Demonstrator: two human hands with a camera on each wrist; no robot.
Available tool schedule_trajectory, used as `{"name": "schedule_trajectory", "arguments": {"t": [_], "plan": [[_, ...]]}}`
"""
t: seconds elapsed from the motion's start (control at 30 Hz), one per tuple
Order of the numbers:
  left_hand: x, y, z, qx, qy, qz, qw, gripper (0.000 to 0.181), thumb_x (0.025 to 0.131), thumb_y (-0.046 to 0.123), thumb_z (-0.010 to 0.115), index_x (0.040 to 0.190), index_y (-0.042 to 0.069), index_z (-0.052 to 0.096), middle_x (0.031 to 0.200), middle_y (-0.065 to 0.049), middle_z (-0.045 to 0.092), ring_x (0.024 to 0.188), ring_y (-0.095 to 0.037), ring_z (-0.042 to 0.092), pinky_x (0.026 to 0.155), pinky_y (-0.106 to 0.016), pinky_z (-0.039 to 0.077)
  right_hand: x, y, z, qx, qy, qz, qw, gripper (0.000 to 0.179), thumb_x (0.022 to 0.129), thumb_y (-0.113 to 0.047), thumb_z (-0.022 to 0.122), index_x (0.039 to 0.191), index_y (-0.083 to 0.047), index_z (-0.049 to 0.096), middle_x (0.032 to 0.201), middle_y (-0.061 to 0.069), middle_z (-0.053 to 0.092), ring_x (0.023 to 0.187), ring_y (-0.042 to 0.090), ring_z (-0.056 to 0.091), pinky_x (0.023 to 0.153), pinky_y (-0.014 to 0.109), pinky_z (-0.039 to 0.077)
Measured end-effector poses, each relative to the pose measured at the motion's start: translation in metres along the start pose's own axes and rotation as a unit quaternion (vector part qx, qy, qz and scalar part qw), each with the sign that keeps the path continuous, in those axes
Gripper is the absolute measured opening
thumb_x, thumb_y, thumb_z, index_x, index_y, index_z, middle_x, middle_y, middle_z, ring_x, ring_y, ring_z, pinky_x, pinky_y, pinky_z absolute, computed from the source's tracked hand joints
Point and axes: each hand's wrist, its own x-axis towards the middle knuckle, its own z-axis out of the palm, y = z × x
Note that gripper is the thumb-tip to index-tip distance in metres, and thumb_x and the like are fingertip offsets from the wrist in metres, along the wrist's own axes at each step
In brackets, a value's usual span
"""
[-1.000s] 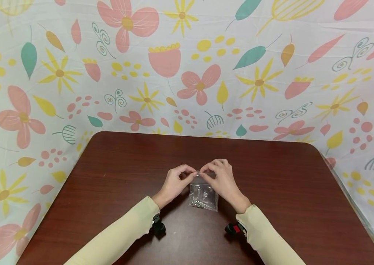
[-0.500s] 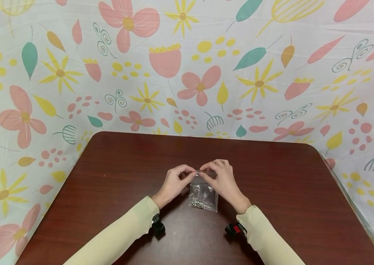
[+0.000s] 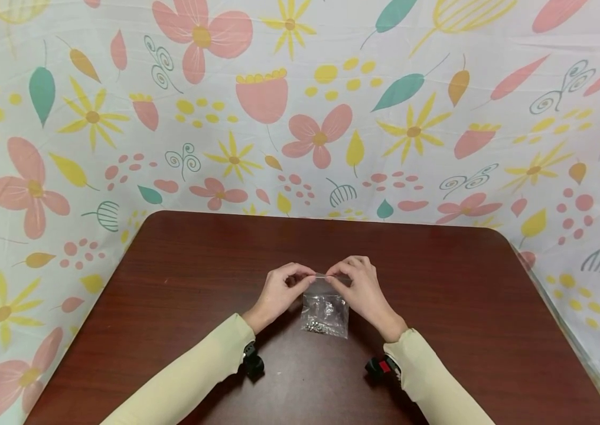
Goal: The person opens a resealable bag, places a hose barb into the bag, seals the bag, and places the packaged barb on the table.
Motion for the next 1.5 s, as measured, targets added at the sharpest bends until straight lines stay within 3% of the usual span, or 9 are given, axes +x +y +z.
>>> {"name": "schedule_trajectory", "arguments": {"t": [0.3, 0.8, 1.13, 1.37, 1.5], "plan": [[0.004, 0.003, 0.0, 0.035, -0.003, 0.001, 0.9994, 0.006, 0.099, 0.012, 0.073, 0.098, 0.012, 0.079, 0.09, 0.003, 0.07, 0.072, -0.009, 0.056, 0.066, -0.023, 0.047, 0.0, 0.0, -0.001, 0.005, 0.001, 0.007, 1.0, 0.008, 0.089, -0.013, 0.084, 0.094, -0.015, 0.078, 0.096, 0.006, 0.069, 0.109, 0.037, 0.053, 0.096, 0.064, 0.037], [0.002, 0.004, -0.002, 0.029, 0.0, -0.012, 0.9995, 0.005, 0.099, 0.012, 0.074, 0.1, 0.012, 0.079, 0.09, 0.003, 0.069, 0.073, -0.009, 0.056, 0.067, -0.023, 0.048, 0.002, 0.0, 0.002, -0.001, 0.025, -0.006, 0.9997, 0.01, 0.088, -0.007, 0.083, 0.089, -0.012, 0.075, 0.093, 0.007, 0.069, 0.108, 0.04, 0.054, 0.096, 0.064, 0.038], [0.007, 0.0, -0.002, 0.04, 0.004, 0.001, 0.9992, 0.008, 0.1, 0.013, 0.072, 0.104, 0.014, 0.079, 0.093, 0.003, 0.069, 0.072, -0.01, 0.057, 0.066, -0.024, 0.048, 0.0, 0.014, -0.007, 0.017, 0.015, 0.042, 0.9989, 0.016, 0.091, -0.009, 0.081, 0.105, -0.009, 0.074, 0.093, 0.006, 0.069, 0.105, 0.036, 0.053, 0.096, 0.06, 0.037], [0.013, -0.011, -0.004, 0.064, 0.011, 0.006, 0.9979, 0.011, 0.1, 0.008, 0.071, 0.107, 0.012, 0.079, 0.098, 0.0, 0.071, 0.076, -0.01, 0.059, 0.068, -0.024, 0.051, 0.002, 0.03, -0.011, 0.025, 0.009, 0.084, 0.9961, 0.008, 0.096, -0.006, 0.074, 0.103, -0.009, 0.074, 0.092, 0.006, 0.069, 0.111, 0.039, 0.052, 0.097, 0.062, 0.036], [0.016, -0.016, -0.005, 0.084, 0.003, 0.004, 0.9965, 0.012, 0.1, 0.009, 0.071, 0.109, 0.01, 0.078, 0.1, -0.003, 0.072, 0.084, -0.015, 0.064, 0.075, -0.031, 0.054, 0.004, 0.039, -0.007, 0.018, -0.003, 0.107, 0.9941, 0.005, 0.098, -0.009, 0.073, 0.102, -0.009, 0.075, 0.096, 0.008, 0.071, 0.113, 0.039, 0.052, 0.099, 0.063, 0.037]]}}
